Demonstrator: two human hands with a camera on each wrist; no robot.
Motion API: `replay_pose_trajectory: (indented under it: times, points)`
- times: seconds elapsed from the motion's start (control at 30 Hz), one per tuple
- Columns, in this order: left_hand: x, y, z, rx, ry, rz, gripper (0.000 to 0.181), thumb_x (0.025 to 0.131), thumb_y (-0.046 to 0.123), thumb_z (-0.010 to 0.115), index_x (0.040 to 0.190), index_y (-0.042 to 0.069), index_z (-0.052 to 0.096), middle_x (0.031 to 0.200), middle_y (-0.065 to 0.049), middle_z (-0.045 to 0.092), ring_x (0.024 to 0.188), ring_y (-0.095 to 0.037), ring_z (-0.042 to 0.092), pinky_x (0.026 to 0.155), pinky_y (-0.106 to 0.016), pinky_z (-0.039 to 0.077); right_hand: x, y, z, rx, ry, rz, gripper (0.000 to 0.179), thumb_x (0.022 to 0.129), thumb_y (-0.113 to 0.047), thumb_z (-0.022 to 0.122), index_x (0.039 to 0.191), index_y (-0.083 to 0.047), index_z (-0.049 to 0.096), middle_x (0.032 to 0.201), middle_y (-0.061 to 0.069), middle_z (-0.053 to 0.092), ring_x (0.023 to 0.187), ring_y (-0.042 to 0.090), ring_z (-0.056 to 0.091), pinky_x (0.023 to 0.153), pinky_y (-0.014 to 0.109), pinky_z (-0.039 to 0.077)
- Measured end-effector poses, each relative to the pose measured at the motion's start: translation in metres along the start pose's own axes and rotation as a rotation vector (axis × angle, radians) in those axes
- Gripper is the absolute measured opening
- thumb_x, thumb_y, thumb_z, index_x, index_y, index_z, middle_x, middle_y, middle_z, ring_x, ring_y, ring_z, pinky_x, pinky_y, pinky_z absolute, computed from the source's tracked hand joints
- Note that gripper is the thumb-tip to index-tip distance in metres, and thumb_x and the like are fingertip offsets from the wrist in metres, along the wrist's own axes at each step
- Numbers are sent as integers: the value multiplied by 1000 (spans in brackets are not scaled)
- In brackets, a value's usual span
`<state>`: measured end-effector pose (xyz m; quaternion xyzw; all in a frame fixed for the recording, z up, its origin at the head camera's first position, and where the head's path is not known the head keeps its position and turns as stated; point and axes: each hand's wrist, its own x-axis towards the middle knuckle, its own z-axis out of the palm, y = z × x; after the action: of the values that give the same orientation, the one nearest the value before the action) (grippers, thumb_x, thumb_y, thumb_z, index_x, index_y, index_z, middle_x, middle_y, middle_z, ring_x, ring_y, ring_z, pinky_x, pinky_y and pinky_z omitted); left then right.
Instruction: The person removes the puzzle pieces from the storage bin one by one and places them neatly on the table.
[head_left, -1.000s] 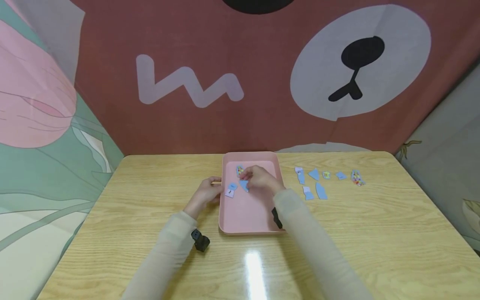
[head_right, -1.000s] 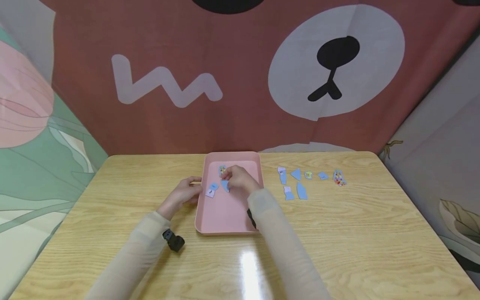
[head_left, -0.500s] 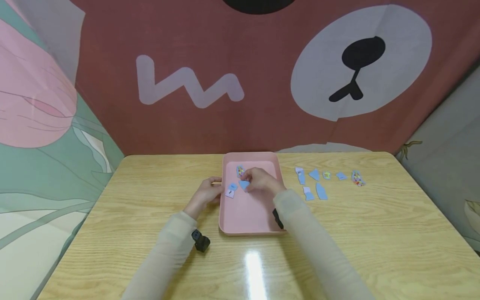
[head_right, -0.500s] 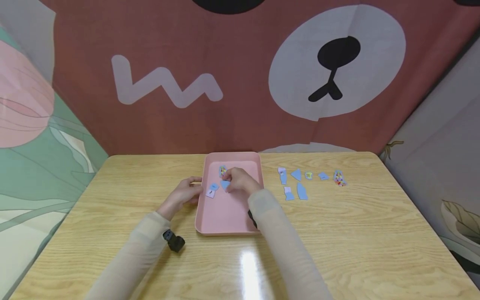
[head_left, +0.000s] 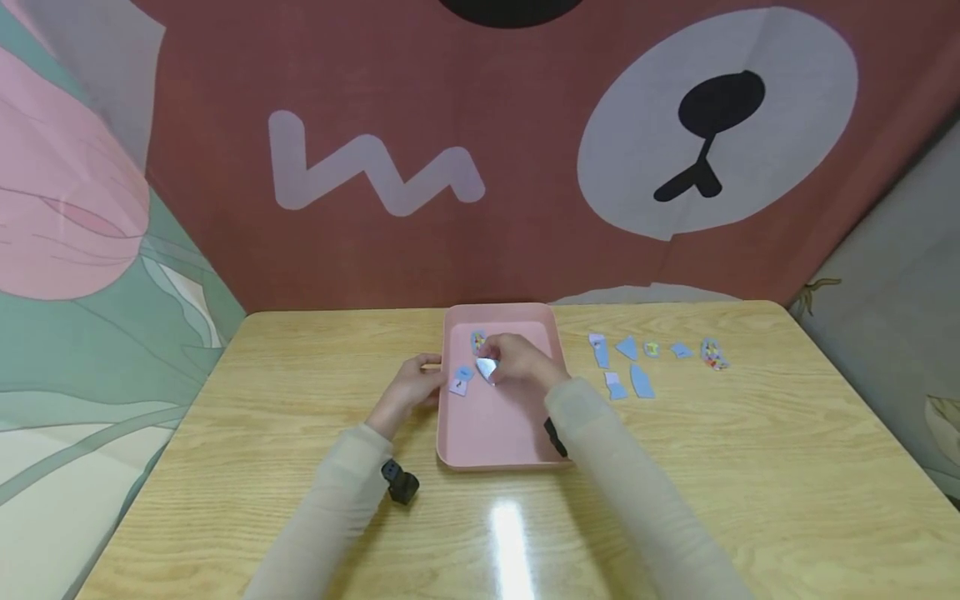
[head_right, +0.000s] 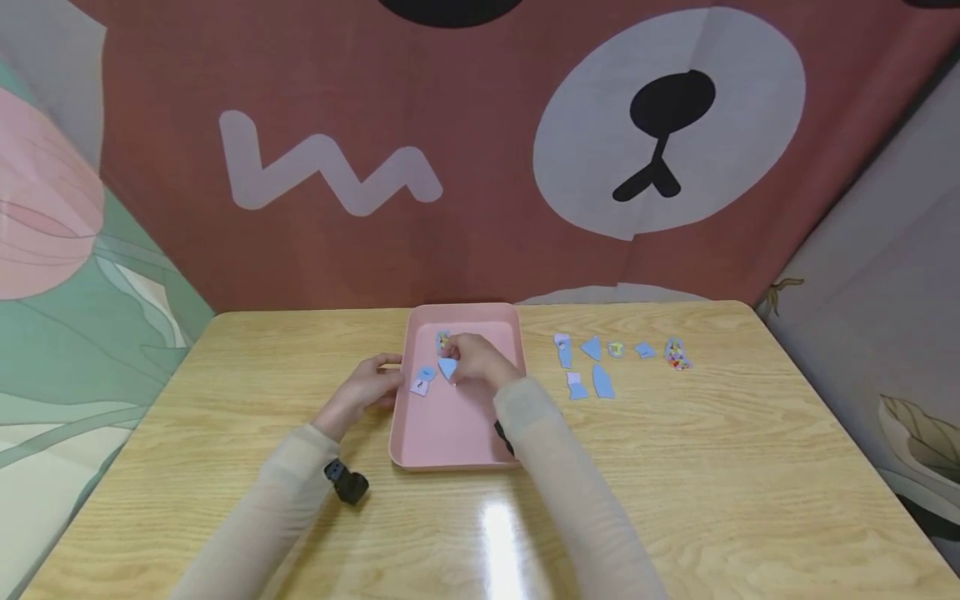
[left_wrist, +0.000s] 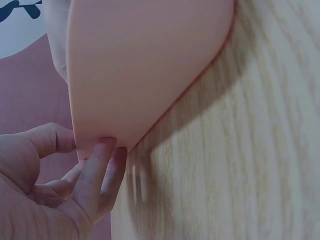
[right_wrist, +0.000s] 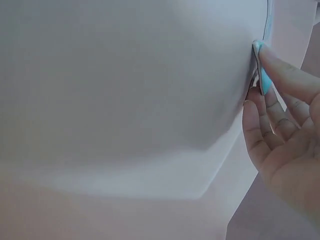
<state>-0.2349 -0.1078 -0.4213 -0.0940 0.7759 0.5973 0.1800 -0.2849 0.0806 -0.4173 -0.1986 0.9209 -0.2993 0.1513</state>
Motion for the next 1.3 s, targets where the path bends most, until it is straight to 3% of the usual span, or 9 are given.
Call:
replay_pose_trajectory:
  times: [0.27,0.5,0.63,0.8,1.07,1.2,1.3]
  points:
    - [0,-1,-2,9,-2,6,49,92,1,47,139,-4,39,127,-29,55,96,-21,62,77,-29,58,-3,-4,-8,-6,-13,44,21,85,2,62,104,-1,69,100,12,69,92,20,58,88,30,48]
    - [0,-1,-2,7,-1,3,49,92,2,48,139,-4,39,128,-28,55,96,-21,62,79,-29,58,-6,-5,-19,-20,-9,-37,21,82,3,64,102,1,69,94,14,70,90,21,62,84,29,49]
    - [0,-2,-2,8,-4,17,48,92,2,47,139,-5,39,128,-30,55,98,-22,62,81,-32,58,-9,-4,-29,22,0,-26,24,81,1,63,104,-1,69,95,13,69,92,22,61,81,26,48]
    - [1,-1,-1,6,-12,11,48,92,1,47,139,-5,39,128,-29,55,98,-22,61,83,-34,57,-14,3,-43,116,-11,-17,30,82,4,60,111,2,66,95,15,66,82,17,57,70,22,46]
    - [0,-1,0,9,-9,1,49,91,0,48,139,-4,39,127,-28,55,97,-22,62,81,-33,58,-27,21,-68,279,-59,39,35,89,-1,51,124,1,56,103,13,55,85,18,50,82,38,49]
    - [0,-1,0,8,-8,8,49,91,0,48,139,-5,39,127,-29,55,96,-22,62,81,-33,58,-33,34,-79,285,-40,30,34,90,-3,52,123,4,56,99,11,54,83,19,51,81,36,50]
    - [1,-2,0,6,-8,12,48,91,1,48,139,-5,39,127,-29,54,96,-22,61,81,-33,58,-39,44,-87,257,-27,42,34,92,-7,53,123,4,56,108,14,57,90,19,53,85,34,50]
